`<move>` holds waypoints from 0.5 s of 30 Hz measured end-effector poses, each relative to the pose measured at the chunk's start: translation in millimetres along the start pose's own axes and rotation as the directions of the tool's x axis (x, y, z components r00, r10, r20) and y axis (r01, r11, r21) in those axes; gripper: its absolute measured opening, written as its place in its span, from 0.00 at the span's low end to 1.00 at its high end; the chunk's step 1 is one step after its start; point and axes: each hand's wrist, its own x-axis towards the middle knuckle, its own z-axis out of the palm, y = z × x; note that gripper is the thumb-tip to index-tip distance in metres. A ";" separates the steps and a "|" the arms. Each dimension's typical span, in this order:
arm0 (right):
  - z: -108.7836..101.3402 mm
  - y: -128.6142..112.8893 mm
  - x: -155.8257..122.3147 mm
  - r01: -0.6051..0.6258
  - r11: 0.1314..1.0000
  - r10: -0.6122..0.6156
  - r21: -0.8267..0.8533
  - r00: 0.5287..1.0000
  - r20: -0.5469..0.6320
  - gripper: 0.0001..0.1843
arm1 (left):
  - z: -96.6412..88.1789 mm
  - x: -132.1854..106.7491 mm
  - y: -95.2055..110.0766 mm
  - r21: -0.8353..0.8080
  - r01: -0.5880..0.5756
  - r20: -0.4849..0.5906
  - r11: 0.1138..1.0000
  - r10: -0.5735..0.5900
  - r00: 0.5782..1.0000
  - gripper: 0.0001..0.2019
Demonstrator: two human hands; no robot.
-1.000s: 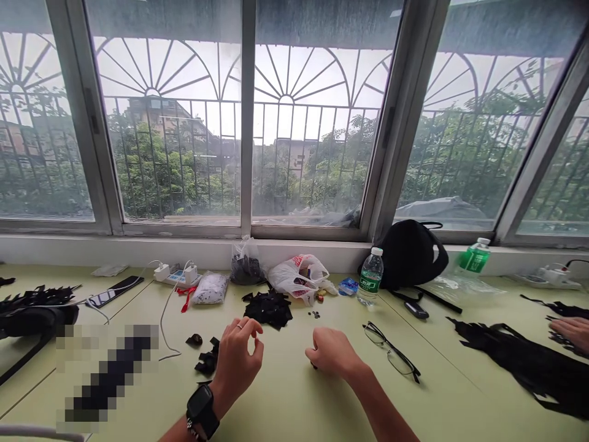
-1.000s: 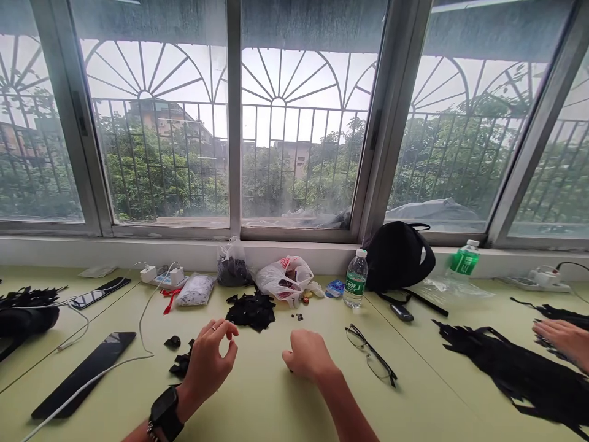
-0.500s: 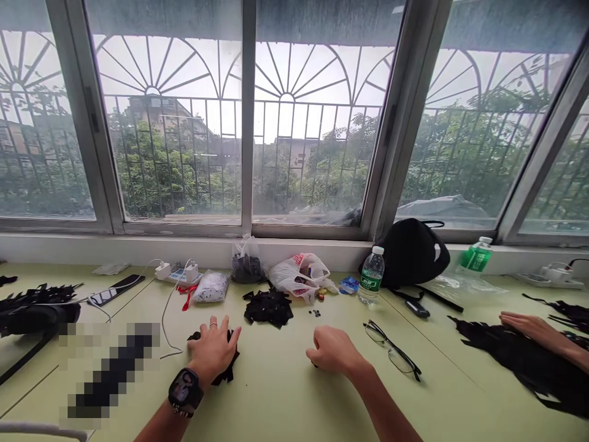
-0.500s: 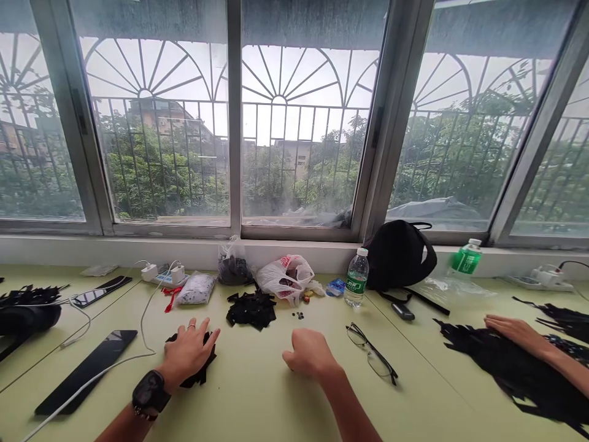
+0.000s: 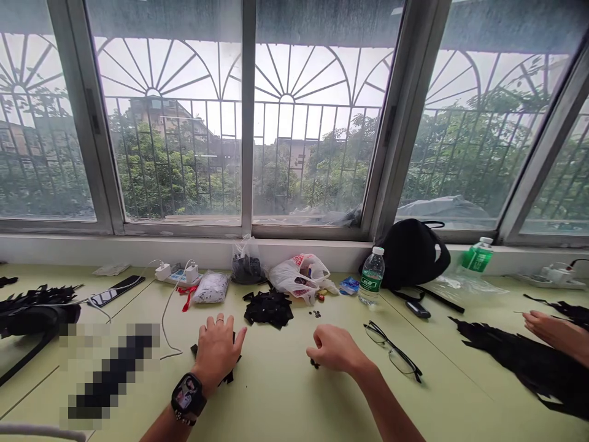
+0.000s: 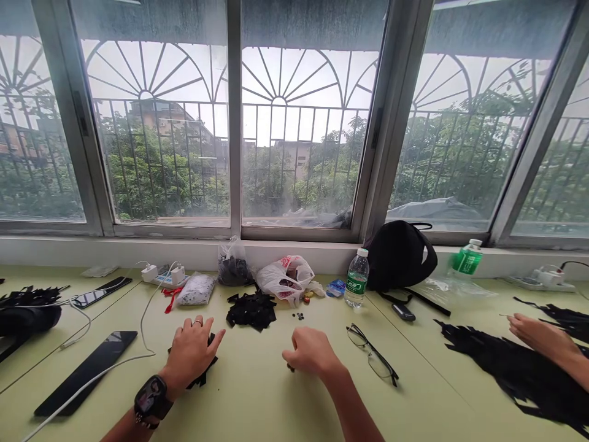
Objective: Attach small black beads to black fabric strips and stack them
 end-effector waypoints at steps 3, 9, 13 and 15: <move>-1.6 -3.6 0.2 -0.007 0.999 0.008 0.034 0.999 -0.051 0.11 | 3.8 -1.6 5.4 -0.077 -0.096 -0.038 0.992 0.093 0.995 0.19; -37.5 -34.6 -14.5 0.281 0.862 -0.133 0.421 0.928 -0.348 0.14 | 10.9 -6.1 12.8 -0.151 -0.177 -0.024 0.973 0.175 0.984 0.16; -68.4 -56.1 -56.2 0.558 0.613 -0.160 0.560 0.781 -0.604 0.23 | 11.5 -7.5 15.2 -0.184 -0.196 -0.031 0.963 0.194 0.980 0.16; -71.2 -55.1 -85.7 0.583 0.595 -0.148 0.554 0.757 -0.637 0.24 | 10.4 -8.4 17.2 -0.207 -0.208 -0.033 0.956 0.206 0.978 0.16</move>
